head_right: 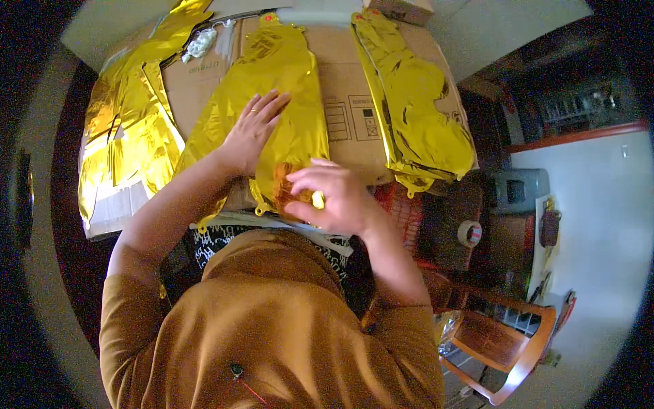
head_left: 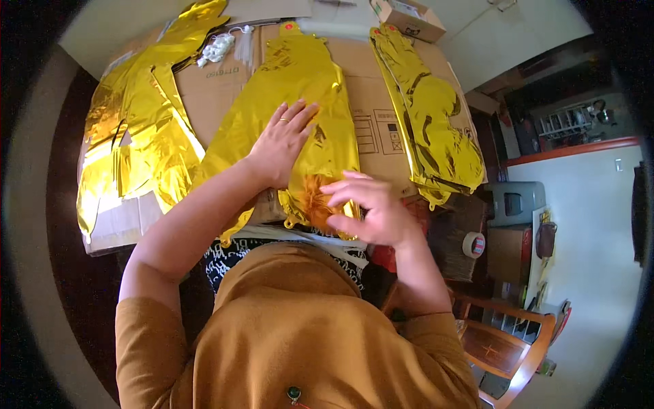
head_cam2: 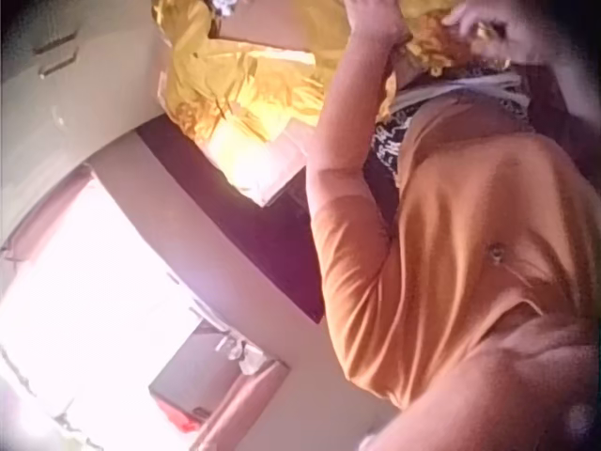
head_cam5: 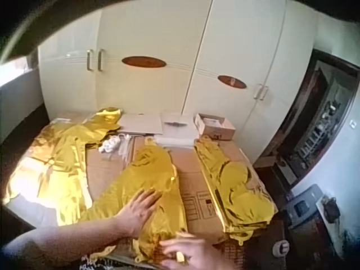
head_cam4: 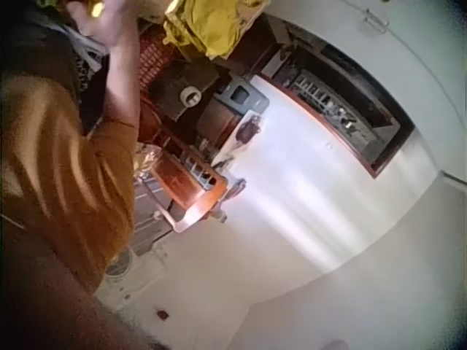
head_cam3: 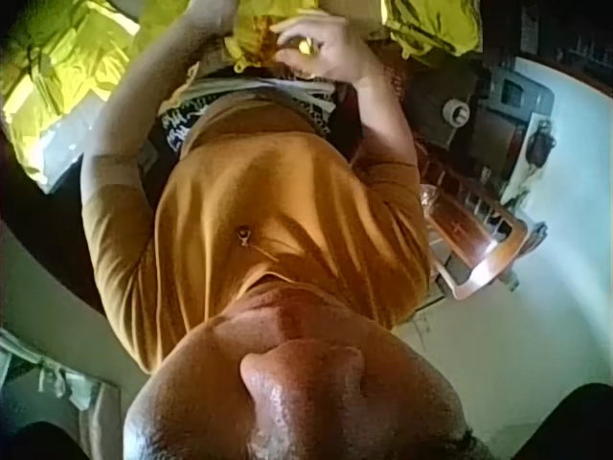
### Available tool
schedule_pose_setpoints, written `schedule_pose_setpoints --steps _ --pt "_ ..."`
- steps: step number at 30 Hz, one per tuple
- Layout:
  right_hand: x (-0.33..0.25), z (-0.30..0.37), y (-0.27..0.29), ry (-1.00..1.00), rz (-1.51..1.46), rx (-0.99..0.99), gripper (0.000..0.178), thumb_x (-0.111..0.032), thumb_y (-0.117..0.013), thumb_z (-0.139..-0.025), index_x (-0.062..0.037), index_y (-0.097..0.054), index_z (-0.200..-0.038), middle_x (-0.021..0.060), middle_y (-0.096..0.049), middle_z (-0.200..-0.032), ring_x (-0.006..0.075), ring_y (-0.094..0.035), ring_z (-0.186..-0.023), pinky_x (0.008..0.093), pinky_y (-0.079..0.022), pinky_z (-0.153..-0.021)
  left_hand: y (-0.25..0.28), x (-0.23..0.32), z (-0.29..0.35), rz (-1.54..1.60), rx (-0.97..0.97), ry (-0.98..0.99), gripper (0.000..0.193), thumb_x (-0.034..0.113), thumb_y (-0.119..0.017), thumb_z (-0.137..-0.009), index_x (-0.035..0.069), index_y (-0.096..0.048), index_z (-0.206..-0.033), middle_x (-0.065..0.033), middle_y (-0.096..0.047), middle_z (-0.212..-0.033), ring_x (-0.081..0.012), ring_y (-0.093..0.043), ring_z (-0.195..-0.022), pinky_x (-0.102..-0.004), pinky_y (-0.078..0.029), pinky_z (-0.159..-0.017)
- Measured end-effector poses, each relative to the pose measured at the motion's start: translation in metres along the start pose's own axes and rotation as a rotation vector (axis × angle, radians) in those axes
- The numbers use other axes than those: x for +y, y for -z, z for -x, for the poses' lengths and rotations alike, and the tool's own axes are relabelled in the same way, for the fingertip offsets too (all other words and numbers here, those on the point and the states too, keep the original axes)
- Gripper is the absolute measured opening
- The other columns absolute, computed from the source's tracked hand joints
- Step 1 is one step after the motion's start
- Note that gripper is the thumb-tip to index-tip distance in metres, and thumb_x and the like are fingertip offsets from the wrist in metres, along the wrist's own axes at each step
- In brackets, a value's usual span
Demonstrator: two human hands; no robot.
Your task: Folding gold foil balloons and placing them into cardboard retail packaging.
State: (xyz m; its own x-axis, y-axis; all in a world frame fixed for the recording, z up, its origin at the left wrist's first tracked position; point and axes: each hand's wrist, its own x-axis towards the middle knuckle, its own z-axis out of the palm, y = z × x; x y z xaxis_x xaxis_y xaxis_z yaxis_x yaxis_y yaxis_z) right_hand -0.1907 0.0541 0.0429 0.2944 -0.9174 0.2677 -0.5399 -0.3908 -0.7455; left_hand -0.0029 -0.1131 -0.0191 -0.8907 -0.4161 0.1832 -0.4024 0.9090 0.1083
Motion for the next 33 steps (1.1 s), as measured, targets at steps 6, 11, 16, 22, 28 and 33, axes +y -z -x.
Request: schedule_pose_setpoints --steps 6,11,16,22,28,33 --pt "0.081 -0.028 0.028 -0.188 0.399 0.362 0.032 -0.024 -0.054 -0.102 0.0000 -0.068 -0.118 0.0149 -0.066 -0.129 0.0327 -0.061 -0.121 0.0465 -0.046 -0.104 0.000 0.007 -0.003 0.118 0.070 0.055 0.090 0.048 -0.069 -0.073 -0.006 -0.045 -0.140 -0.0204 -0.028 -0.160 -0.0383 -0.021 -0.150 -0.0513 -0.012 -0.125" --pt "0.095 -0.046 0.007 -0.083 0.643 0.131 0.044 -0.029 -0.049 -0.104 -0.0030 -0.055 -0.139 0.0147 -0.050 -0.149 0.0332 -0.043 -0.141 0.0519 -0.026 -0.119 0.005 0.004 -0.002 -0.015 -0.025 0.038 0.086 0.027 -0.074 -0.066 -0.009 -0.046 -0.139 -0.0229 -0.028 -0.159 -0.0379 -0.021 -0.150 -0.0510 -0.013 -0.125" --pt "0.089 -0.048 0.003 -0.057 0.677 0.118 0.048 -0.029 -0.052 -0.101 -0.0008 -0.052 -0.140 0.0175 -0.047 -0.150 0.0368 -0.042 -0.139 0.0536 -0.026 -0.118 0.014 0.006 -0.003 -0.120 -0.137 0.043 0.104 0.040 -0.074 -0.063 -0.011 -0.036 -0.145 -0.0203 -0.022 -0.162 -0.0357 -0.014 -0.153 -0.0498 -0.008 -0.126" --pt "0.088 -0.049 0.003 -0.069 0.742 0.029 0.056 -0.031 -0.054 -0.100 -0.0022 -0.044 -0.146 0.0165 -0.042 -0.154 0.0371 -0.036 -0.143 0.0555 -0.023 -0.118 0.003 0.002 -0.002 0.022 -0.004 0.040 0.100 0.031 -0.075 -0.065 -0.002 -0.034 -0.150 -0.0209 -0.021 -0.162 -0.0370 -0.017 -0.152 -0.0501 -0.012 -0.125" --pt "0.086 -0.048 0.004 -0.094 0.764 -0.016 0.064 -0.040 -0.051 -0.100 -0.0030 -0.039 -0.150 0.0169 -0.037 -0.157 0.0370 -0.031 -0.147 0.0561 -0.018 -0.120 0.048 -0.005 -0.012 1.087 0.230 0.354 0.063 0.006 -0.059 -0.089 0.009 -0.039 -0.148 -0.0212 -0.043 -0.146 -0.0392 -0.046 -0.134 -0.0484 -0.039 -0.112" --pt "0.083 -0.046 0.006 -0.129 0.826 -0.100 0.068 -0.044 -0.047 -0.102 -0.0032 -0.032 -0.154 0.0173 -0.031 -0.160 0.0359 -0.024 -0.150 0.0541 -0.015 -0.122 0.048 -0.012 -0.060 0.583 0.233 0.021 0.032 0.012 -0.053 -0.097 0.000 -0.060 -0.126 -0.0195 -0.060 -0.130 -0.0367 -0.058 -0.121 -0.0428 -0.045 -0.106"
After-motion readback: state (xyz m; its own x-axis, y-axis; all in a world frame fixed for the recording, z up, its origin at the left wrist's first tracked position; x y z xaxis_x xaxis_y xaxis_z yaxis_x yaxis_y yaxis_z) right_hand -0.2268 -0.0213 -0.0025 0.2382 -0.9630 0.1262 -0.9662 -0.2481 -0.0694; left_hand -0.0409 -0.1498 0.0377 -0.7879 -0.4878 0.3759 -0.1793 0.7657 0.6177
